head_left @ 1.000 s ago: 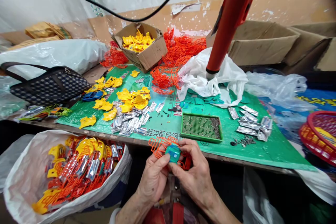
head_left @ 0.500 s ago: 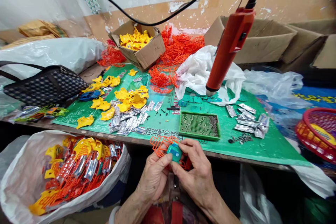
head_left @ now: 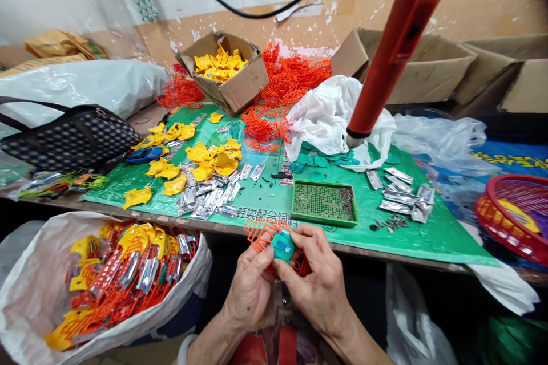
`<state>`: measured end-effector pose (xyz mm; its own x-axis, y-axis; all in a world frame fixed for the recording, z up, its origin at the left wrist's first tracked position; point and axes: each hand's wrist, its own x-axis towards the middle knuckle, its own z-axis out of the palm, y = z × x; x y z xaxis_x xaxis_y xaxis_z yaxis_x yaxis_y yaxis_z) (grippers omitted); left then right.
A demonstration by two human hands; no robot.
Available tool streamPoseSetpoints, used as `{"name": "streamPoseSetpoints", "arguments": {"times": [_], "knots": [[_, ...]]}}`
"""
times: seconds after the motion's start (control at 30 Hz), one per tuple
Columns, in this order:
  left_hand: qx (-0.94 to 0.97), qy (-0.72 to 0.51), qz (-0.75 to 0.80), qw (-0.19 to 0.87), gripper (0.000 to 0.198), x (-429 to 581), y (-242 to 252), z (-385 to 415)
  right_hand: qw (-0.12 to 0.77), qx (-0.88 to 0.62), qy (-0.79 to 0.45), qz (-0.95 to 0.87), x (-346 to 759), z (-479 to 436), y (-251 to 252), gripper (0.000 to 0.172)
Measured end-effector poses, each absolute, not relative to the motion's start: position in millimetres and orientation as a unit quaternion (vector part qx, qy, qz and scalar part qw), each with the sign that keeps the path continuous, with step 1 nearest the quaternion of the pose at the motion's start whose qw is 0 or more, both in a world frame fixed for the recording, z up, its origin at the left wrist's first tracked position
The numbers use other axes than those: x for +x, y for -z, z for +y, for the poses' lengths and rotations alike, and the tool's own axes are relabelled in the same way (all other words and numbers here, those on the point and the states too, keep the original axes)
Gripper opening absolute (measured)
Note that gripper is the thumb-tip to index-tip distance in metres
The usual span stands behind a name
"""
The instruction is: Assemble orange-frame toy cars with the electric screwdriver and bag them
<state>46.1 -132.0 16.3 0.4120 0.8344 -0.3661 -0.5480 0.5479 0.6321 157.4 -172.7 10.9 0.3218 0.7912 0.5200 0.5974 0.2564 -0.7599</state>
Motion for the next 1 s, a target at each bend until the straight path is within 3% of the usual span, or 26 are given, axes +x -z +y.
{"name": "streamPoseSetpoints", "arguments": {"times": [0.33, 0.7, 0.87, 1.0], "knots": [[0.277, -0.401, 0.361, 0.795, 0.028, 41.8, -18.3, -132.2, 0.481, -0.614, 0.034, -0.624, 150.9, -180.0, -5.7, 0.031], [0.291, -0.392, 0.375, 0.788, 0.030, 44.5, -15.5, -131.0, 0.432, -0.620, 0.070, -0.651, 151.3, -182.8, -2.7, 0.036], [0.271, -0.379, 0.392, 0.793, 0.029, 43.6, -20.8, -127.6, 0.444, -0.602, -0.018, -0.664, 154.5, -189.5, -8.3, 0.048], [0.278, -0.355, 0.394, 0.801, 0.030, 42.0, -24.2, -125.2, 0.508, -0.598, -0.113, -0.609, 190.1, -187.7, -26.1, 0.059]]}}
